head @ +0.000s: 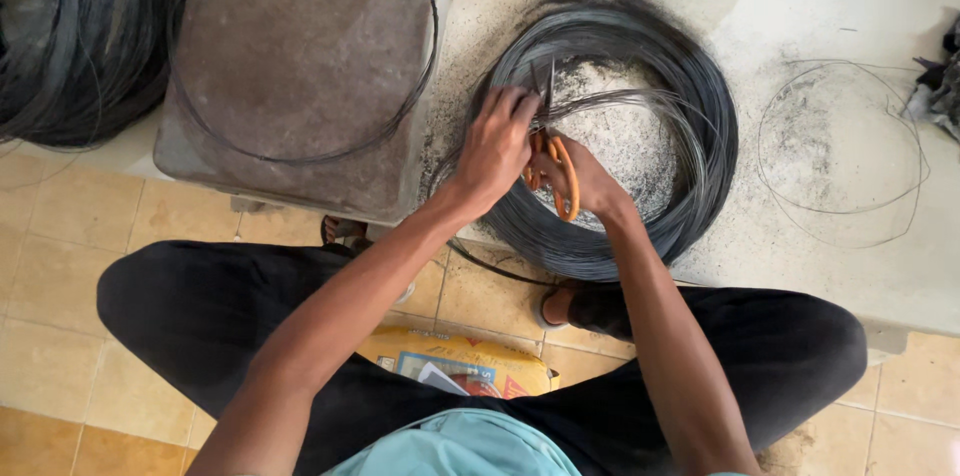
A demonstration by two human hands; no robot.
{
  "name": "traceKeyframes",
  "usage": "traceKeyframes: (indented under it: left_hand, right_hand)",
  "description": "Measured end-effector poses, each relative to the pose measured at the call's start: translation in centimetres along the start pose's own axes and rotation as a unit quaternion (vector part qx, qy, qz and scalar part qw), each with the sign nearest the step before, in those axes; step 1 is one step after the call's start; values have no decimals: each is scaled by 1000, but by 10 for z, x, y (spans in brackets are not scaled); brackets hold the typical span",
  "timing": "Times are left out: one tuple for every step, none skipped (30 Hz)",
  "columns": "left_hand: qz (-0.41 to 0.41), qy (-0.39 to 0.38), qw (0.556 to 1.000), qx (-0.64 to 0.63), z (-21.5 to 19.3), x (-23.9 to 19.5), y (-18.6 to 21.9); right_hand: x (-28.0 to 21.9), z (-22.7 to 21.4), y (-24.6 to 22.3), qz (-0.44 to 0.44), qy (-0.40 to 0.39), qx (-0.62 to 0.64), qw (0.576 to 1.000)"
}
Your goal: The person sits on the floor and uses orange-handled scissors to cut a length of black wire from a coil. They then straighten the cut wire and place it on a nearby scale.
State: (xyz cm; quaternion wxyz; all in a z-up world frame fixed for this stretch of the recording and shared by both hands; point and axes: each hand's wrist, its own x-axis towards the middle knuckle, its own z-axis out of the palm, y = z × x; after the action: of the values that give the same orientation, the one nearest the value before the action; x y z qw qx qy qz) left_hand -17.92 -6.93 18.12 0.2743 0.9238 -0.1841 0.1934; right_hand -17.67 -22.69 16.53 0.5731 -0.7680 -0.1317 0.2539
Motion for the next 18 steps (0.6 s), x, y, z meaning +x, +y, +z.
traceKeyframes:
  left_hand:
    - [-2,0,1000,0,-7,0,4]
    - [6,1,1000,-18,-13,1,8]
    - [13,2,999,-36,-20,3,12]
    - [14,3,999,-36,-15,1,10]
    - [13,8,999,-30,-10,0,8]
    - [10,11,1000,-24,-5,-3,7]
    - [9,11,1000,-24,-8,-4,6]
    - [25,20,999,-27,-10,-3,4]
    - [41,29,998,-31,-12,-2,3]
    - [41,29,998,-31,-11,-3,4]
    - [40,36,998,-26,-11,-4,5]
    - [39,42,998,-20,-10,-5,6]
    - [38,42,998,-19,-9,-6,6]
    - [32,37,999,-16,-9,-7,6]
    - [26,32,999,-13,-8,-8,6]
    - [26,32,999,-13,-5,-7,4]
    - [43,38,998,-11,-3,-7,2]
    - [59,44,997,-8,-1,-7,0]
  right_hand:
    - [-2,2,1,1,-1,0,1000]
    - [-4,3,2,8,5,-57,998]
    - [-7,3,3,15,11,-113,993]
    - [-5,1,4,14,11,-114,993]
    - [-3,-1,5,10,16,-140,990]
    - [-2,-2,7,8,19,-164,986]
    - [-2,0,5,8,18,-164,986]
    - [0,1,4,0,33,-173,984]
    - [1,2,3,-8,48,-183,982]
    - [1,4,2,-9,48,-183,982]
    - [2,6,1,-11,59,-186,981]
    - [3,9,0,-14,69,-189,979]
    - [3,10,-1,-14,68,-189,979]
    - [2,11,-2,-23,84,-204,975]
    - [2,13,-2,-33,99,-219,970]
    - [2,14,4,-32,99,-219,970]
    - [2,16,9,-24,116,-202,972]
    - [3,17,15,-17,132,-184,974]
